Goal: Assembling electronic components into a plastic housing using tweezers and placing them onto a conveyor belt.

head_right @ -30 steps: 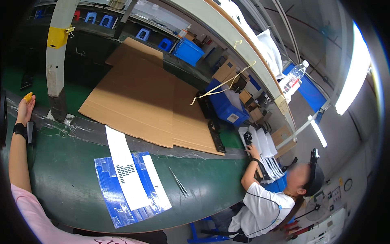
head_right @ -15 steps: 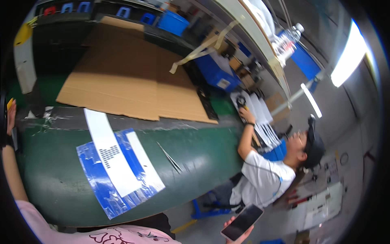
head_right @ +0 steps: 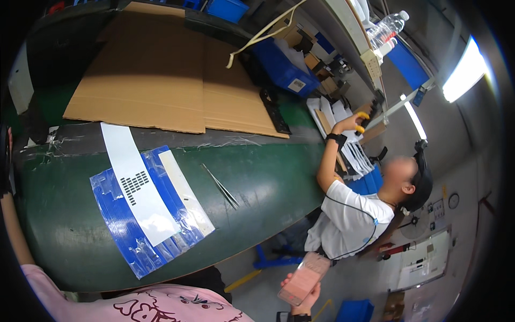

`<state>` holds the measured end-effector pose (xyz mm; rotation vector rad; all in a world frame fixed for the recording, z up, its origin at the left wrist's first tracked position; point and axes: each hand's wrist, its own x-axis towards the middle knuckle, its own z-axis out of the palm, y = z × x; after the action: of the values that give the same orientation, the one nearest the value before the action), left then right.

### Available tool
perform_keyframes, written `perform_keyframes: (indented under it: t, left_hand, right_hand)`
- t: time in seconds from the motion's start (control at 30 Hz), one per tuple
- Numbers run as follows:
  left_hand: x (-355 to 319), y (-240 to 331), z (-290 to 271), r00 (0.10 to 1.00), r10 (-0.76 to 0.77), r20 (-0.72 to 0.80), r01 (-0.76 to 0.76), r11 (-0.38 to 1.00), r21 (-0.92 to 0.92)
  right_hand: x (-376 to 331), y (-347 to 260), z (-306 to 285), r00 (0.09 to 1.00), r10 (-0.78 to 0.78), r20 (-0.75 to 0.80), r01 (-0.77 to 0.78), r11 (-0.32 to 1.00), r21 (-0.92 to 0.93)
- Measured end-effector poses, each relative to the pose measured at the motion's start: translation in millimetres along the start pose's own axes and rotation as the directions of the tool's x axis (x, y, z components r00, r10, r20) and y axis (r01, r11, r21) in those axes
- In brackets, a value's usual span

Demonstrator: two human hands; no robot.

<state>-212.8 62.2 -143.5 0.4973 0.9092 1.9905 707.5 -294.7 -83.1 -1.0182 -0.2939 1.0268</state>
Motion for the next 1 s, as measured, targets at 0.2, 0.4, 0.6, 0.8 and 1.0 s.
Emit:
perform_keyframes:
  t: [0.2,0.4,0.6,0.8,1.0]
  left_hand:
    - [-7,-16,18,0.998,-0.023,-0.06,0.02,0.999,-0.05]
    - [1,-18,21,0.997,-0.014,-0.07,0.011,0.999,-0.053]
    - [-20,-36,45,0.988,-0.018,-0.154,0.004,0.996,-0.088]
    - [20,-32,-12,0.993,-0.036,0.108,0.043,0.997,-0.062]
    - [13,-17,-26,1.0,-0.016,0.025,0.017,0.999,-0.048]
  right_hand:
    - [-31,30,-7,0.974,0.221,-0.044,-0.225,0.963,-0.148]
    - [-40,76,-20,0.913,0.378,-0.15,-0.372,0.627,-0.684]
    - [-39,70,-7,0.948,0.303,-0.1,-0.266,0.579,-0.771]
    - [-16,62,-5,0.968,0.249,-0.044,-0.175,0.535,-0.827]
    - [-29,78,-1,0.973,0.228,-0.025,-0.136,0.488,-0.862]
